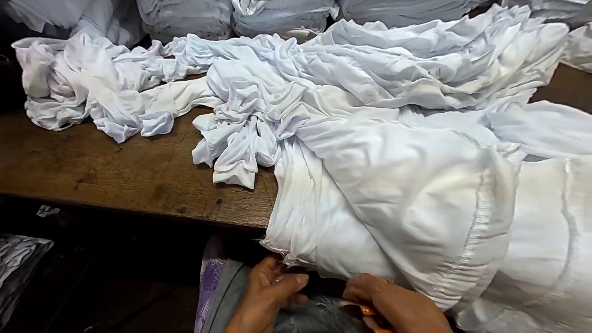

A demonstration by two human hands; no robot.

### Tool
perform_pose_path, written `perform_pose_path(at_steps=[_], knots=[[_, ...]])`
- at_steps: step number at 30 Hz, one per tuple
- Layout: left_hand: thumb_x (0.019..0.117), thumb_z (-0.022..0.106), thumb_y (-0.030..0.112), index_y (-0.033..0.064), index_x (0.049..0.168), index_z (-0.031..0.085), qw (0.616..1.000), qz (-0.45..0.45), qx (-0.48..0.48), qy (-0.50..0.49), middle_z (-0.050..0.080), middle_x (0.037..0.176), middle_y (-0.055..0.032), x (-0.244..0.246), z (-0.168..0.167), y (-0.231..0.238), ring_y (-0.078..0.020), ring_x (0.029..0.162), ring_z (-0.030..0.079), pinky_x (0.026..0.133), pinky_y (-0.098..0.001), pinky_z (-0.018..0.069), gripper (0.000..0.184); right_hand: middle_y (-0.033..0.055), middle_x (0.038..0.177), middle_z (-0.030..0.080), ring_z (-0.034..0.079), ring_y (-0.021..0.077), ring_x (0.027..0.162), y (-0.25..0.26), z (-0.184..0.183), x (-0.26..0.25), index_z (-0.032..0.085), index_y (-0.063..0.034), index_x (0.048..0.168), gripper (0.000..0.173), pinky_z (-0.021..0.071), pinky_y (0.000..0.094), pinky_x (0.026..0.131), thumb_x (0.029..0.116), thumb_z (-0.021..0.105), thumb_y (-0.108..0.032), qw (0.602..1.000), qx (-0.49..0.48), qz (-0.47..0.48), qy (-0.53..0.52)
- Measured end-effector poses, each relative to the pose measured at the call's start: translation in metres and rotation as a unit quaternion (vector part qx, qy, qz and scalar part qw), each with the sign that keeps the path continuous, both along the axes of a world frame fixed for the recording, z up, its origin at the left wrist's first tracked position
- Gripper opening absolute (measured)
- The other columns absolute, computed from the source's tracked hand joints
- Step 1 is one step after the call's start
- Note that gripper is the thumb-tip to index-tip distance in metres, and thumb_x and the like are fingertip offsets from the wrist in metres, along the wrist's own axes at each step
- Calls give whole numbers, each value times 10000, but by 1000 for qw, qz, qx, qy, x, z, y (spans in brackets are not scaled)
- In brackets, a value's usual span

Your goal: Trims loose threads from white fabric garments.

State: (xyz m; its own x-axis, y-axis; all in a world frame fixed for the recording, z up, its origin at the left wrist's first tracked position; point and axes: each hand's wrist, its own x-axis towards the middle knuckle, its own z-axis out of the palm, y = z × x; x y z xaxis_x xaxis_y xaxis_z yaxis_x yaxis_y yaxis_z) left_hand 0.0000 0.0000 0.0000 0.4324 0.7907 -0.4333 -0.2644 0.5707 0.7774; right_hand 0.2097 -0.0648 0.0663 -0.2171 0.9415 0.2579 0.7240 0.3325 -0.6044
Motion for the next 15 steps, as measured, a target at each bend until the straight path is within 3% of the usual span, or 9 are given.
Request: perform_pose_path(at_steps=[2, 4, 6, 12, 15], knots=[[920, 728, 87, -59, 1291, 568, 999, -25, -15, -38, 709, 1160, -205, 8, 0, -2, -309, 1034, 710, 848, -472, 610, 430, 117, 819, 664, 652, 250, 714, -3, -18, 4, 702, -44, 1013, 241, 517, 396, 572, 955, 647, -272, 994, 42, -46, -86], [917, 749, 109, -36, 1268, 584, 999, -28, -8, -15, 718, 1129, -169, 18, -2, -1, -270, 977, 721, 809, -427, 621, 414, 117, 817, 642, 640, 275, 704, -7, -33, 11, 707, -63, 1041, 221, 493, 404, 539, 923, 631, -234, 978, 80, -78, -177], [921, 751, 112, -35, 1288, 566, 999, -28, -20, -11, 709, 1147, -173, 27, -7, 1, -290, 991, 722, 817, -456, 631, 436, 108, 810, 641, 642, 275, 693, -9, -46, 15, 701, -71, 1023, 188, 489, 400, 521, 915, 615, -200, 965, 105, -97, -218], [805, 740, -148, -85, 1178, 588, 994, 21, -58, -87, 737, 1026, -207, 34, 1, -10, -272, 905, 745, 829, -441, 627, 408, 83, 779, 625, 620, 229, 665, -8, -58, 24, 705, -101, 995, 175, 475, 373, 523, 932, 575, -201, 971, 138, -90, -173], [812, 731, -142, -80, 1179, 587, 989, 3, -94, -114, 735, 1039, -220, 23, 11, -15, -298, 914, 746, 845, -471, 622, 399, 93, 789, 635, 622, 229, 659, -12, -47, 30, 720, -91, 1039, 191, 482, 369, 526, 968, 567, -181, 983, 104, -46, -144]])
